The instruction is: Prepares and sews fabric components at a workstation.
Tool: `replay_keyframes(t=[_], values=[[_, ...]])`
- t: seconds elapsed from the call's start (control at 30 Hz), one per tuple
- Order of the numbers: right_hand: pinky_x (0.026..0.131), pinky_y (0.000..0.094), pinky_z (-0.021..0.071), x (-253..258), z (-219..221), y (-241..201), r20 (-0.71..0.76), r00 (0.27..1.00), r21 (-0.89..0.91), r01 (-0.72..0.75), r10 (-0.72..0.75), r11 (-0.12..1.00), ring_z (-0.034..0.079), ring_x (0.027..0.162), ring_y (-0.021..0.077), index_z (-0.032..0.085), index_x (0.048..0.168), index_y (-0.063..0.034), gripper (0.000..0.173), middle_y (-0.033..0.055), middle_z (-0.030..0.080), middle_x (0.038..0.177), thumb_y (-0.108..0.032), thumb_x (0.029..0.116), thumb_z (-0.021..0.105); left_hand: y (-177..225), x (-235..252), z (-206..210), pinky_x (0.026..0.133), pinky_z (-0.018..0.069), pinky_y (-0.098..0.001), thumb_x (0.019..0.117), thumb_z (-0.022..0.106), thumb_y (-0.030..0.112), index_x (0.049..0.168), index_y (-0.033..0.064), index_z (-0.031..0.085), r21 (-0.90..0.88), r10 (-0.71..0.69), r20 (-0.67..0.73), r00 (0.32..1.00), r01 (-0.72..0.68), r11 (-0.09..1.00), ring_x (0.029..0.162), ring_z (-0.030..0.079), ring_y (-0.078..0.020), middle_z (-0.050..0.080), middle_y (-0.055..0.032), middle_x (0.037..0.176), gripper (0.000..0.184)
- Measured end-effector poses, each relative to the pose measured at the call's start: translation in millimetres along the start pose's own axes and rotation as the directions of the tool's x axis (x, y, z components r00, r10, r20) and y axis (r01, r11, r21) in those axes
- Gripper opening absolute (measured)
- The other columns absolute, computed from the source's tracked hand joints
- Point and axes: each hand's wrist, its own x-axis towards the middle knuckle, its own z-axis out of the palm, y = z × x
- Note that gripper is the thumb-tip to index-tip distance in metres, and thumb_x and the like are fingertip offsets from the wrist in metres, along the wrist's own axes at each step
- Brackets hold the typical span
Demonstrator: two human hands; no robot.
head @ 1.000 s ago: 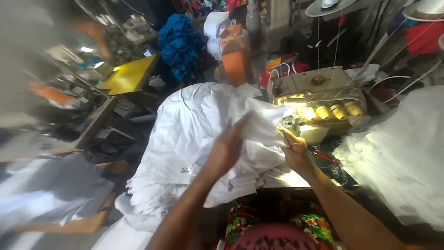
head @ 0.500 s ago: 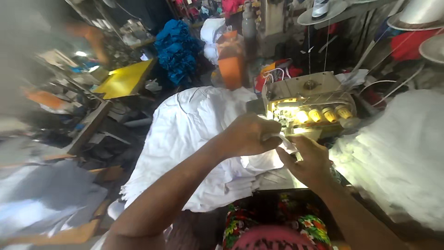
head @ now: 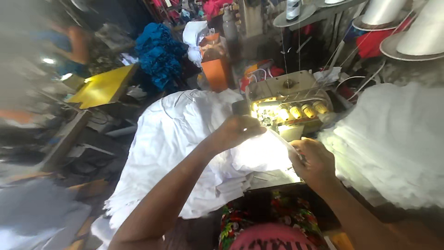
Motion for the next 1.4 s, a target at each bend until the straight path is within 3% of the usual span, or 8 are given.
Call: replay_keyframes(t=[0.13,0.27,0.43,0.67,0.8,1.0,1.2,1.4], values=[[0.084,0.0283,0.0554,-1.1,-20.9,-4.6,0.197,0.968,0.268,-0.208,0.158,0.941,0.068,0.095,0.0130,0.075,0.098,-0.0025,0.026,0.0069,0.074,0.100,-0.015,0.0979,0.053,-9.7,4.1,-7.2,0.073,0.0490,-0.0202,0.0984,0.065,0.023,0.086,0.0033,0.073,0.063,0.055,0.033,0.998,-0.057,0.996,0.075,0.060,-0.0014,0.065,0.0008,0.077,0.025],[0.089,0.0181,0.0534,4.5,-47.0,2.2,0.580,0.812,0.728,-0.554,0.067,0.405,0.064,0.097,-0.0070,0.078,0.098,-0.0225,0.024,-0.0171,0.073,0.100,-0.021,0.0999,0.054,8.7,9.0,-3.8,0.096,0.0444,-0.0344,0.0972,0.065,0.023,0.084,0.0026,0.075,0.072,0.106,0.046,0.993,-0.109,0.991,0.097,0.064,-0.0106,0.071,-0.0026,0.083,0.026],[0.118,0.0573,0.0317,-2.0,-33.5,14.4,0.444,0.894,0.434,-0.160,-0.056,0.887,0.070,0.112,0.0174,0.077,0.095,-0.0015,0.028,0.0076,0.077,0.099,-0.024,0.0958,0.061,16.7,11.2,-0.8,0.082,0.0459,-0.0179,0.0960,0.063,0.013,0.076,0.0051,0.067,-0.141,0.051,0.064,0.997,-0.042,0.989,0.085,0.059,0.0018,0.063,0.0059,0.078,0.022],[0.103,0.0195,0.0480,4.8,-45.6,6.5,0.553,0.830,0.549,-0.298,-0.073,0.781,0.064,0.104,-0.0056,0.074,0.104,0.0011,0.026,-0.0006,0.074,0.101,-0.015,0.0955,0.055,11.6,6.6,-4.1,0.080,0.0438,-0.0185,0.0968,0.063,0.013,0.077,0.0058,0.067,-0.155,0.061,0.079,0.995,-0.049,0.987,0.083,0.057,0.0024,0.061,0.0073,0.076,0.022],[0.111,0.0571,0.0425,2.4,-35.5,9.0,0.434,0.899,0.313,-0.085,-0.063,0.946,0.073,0.105,0.0246,0.077,0.094,0.0001,0.025,0.0120,0.077,0.097,-0.009,0.0925,0.054,6.2,1.9,-7.0,0.075,0.0448,-0.0152,0.0960,0.062,0.010,0.076,0.0065,0.066,-0.208,0.019,0.043,0.999,-0.010,0.978,0.079,0.056,0.0048,0.060,0.0090,0.076,0.021],[0.100,0.0171,0.0498,6.9,-40.3,5.3,0.599,0.801,0.548,-0.384,-0.028,0.743,0.064,0.104,-0.0062,0.069,0.113,0.0038,0.031,-0.0007,0.074,0.104,-0.020,0.0942,0.062,5.6,-5.1,-9.6,0.078,0.0497,-0.0136,0.0952,0.062,0.008,0.081,0.0084,0.068,-0.296,-0.059,0.037,0.998,0.067,0.953,0.082,0.060,0.0070,0.064,0.0115,0.081,0.016],[0.091,0.0145,0.0508,10.3,-49.5,-1.2,0.627,0.770,0.635,-0.416,-0.120,0.651,0.062,0.098,-0.0082,0.075,0.101,-0.0048,0.030,-0.0081,0.072,0.100,-0.030,0.1031,0.059,2.3,-5.8,7.2,0.099,0.0491,-0.0239,0.1007,0.058,0.014,0.098,-0.0018,0.074,-0.262,0.005,0.087,0.996,0.018,0.965,0.110,0.061,-0.0053,0.068,-0.0048,0.111,0.023],[0.086,0.0204,0.0590,36.8,-62.6,-8.4,0.617,0.785,0.721,-0.535,-0.057,0.440,0.069,0.093,-0.0026,0.078,0.102,-0.0267,0.015,-0.0163,0.075,0.098,-0.029,0.1003,0.064,-57.3,-68.7,19.4,0.100,0.0508,-0.0560,0.1022,0.061,0.036,0.140,-0.0004,0.059,0.515,-0.315,0.170,0.934,0.189,0.836,0.123,0.063,-0.0364,0.061,-0.0206,0.139,0.053]])
